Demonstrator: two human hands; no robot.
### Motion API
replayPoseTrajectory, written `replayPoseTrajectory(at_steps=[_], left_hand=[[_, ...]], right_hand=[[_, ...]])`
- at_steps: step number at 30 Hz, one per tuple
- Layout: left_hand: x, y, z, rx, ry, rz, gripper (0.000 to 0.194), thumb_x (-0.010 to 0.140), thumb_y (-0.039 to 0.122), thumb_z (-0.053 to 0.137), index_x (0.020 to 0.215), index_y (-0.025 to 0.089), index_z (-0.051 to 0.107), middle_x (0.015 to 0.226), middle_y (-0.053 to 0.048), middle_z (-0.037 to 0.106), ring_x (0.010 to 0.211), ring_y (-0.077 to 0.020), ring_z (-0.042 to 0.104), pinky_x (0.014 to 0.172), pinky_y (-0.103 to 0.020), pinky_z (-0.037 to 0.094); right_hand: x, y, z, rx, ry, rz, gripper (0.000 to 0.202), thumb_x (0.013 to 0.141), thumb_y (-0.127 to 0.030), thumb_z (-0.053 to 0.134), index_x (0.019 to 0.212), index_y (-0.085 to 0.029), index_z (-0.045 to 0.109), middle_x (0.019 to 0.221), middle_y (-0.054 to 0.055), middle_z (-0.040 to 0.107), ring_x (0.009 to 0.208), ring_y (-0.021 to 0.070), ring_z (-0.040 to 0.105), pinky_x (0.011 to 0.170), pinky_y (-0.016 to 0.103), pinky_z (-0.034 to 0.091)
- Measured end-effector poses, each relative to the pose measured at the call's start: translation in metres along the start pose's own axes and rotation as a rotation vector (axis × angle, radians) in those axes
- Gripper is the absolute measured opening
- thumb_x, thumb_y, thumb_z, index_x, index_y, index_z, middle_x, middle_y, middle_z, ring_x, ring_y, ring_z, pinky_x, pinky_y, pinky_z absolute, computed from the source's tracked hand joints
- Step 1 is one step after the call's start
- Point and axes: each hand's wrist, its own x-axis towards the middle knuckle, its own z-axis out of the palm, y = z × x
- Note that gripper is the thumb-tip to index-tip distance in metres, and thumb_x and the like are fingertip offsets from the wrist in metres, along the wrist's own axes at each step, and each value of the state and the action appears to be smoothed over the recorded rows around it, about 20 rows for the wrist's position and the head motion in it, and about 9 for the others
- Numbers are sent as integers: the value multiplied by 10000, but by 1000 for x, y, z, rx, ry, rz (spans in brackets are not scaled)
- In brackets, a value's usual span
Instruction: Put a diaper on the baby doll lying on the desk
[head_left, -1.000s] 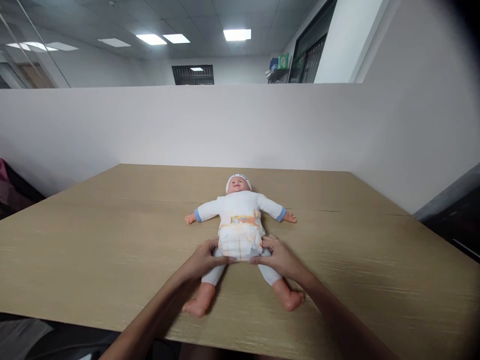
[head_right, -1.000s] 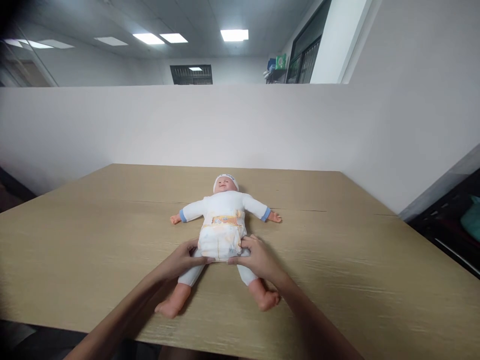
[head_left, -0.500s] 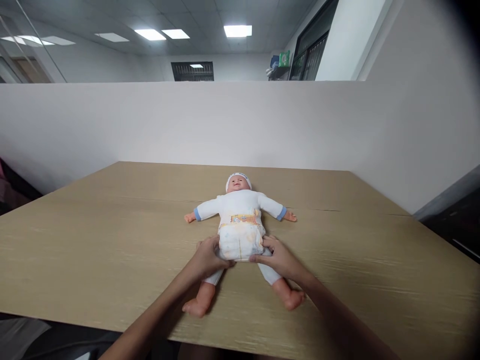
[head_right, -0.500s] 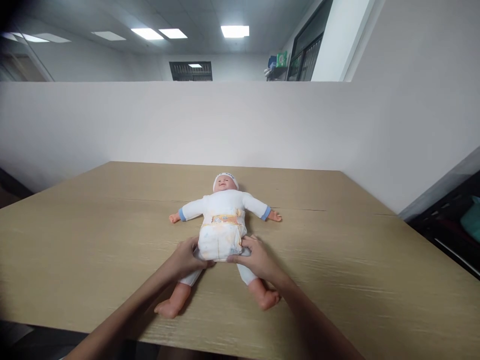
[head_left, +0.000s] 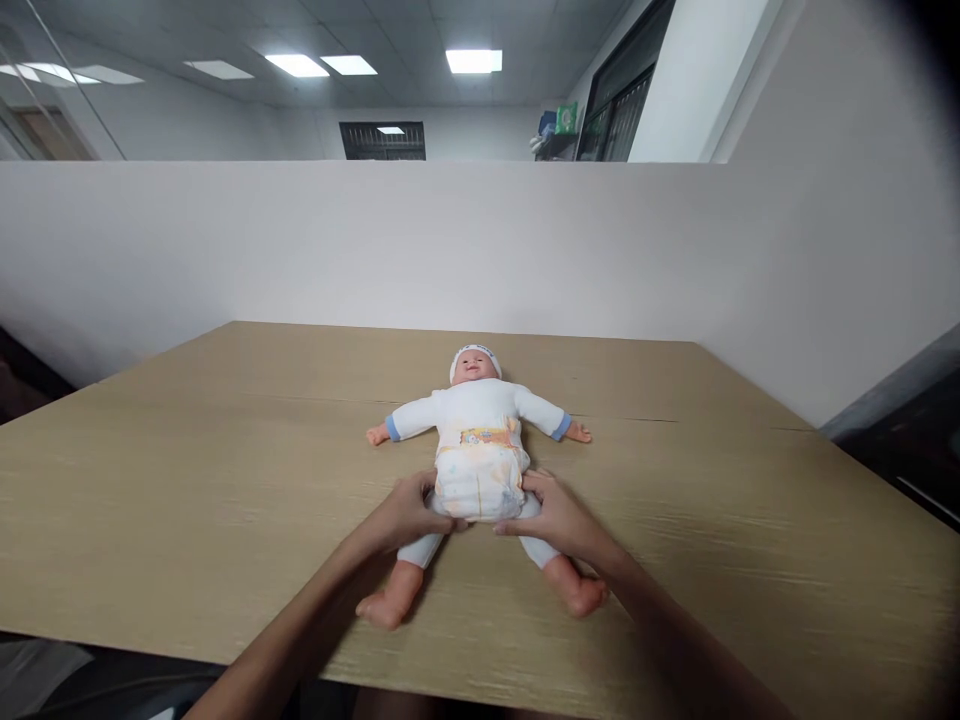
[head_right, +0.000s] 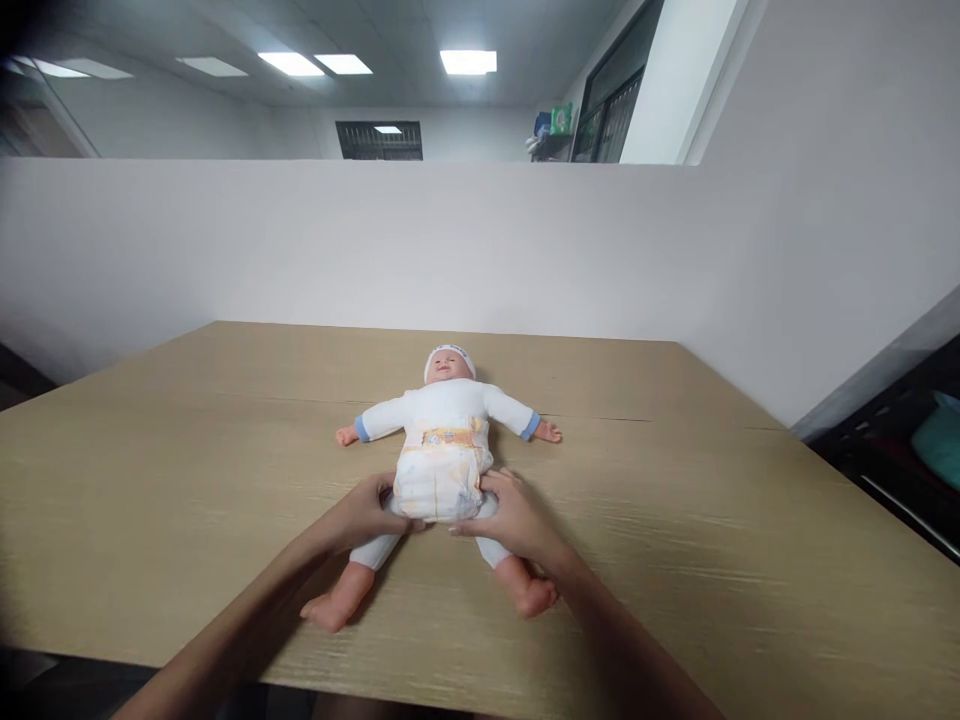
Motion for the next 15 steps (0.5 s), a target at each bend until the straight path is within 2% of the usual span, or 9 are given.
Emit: replayPoseTrajectory(at_steps=[3, 6, 10, 15], left_hand=[[1, 4, 7, 206, 115, -69, 506, 570, 267, 858, 1051, 148, 760, 999, -75, 790, 940, -313, 691, 803, -350, 511], [2, 2, 11, 279, 163, -23, 474, 563, 261, 852, 1011, 144, 751, 959, -69, 776, 876, -289, 679, 733, -324, 491], [4, -1, 9, 164, 104, 65, 306, 609, 242, 820, 895, 151, 759, 908, -30, 769, 834, -237, 670, 725, -287, 486], [3, 3, 1, 50, 20, 80, 237, 657, 252, 805, 869, 154, 770, 900, -11, 776, 844, -222, 670, 766, -280, 492]], right_hand=[[-1, -7, 3, -84, 20, -12, 366, 673, -343, 961, 1003, -276, 819, 1104, 34, 766, 1048, 294, 609, 922, 388, 454], [-1, -12, 4, -165, 12, -27, 212, 757, -353, 914, 890, -236, 798, 1031, 47, 748, 1026, 289, 586, 900, 386, 441], [0, -6, 2, -166, -27, -35, 236, 764, -390, 917, 858, -222, 780, 1023, 46, 726, 1051, 282, 571, 912, 371, 444], [4, 4, -5, -101, -74, -38, 276, 752, -424, 919, 907, -229, 801, 1052, 55, 729, 1065, 289, 579, 949, 386, 451]])
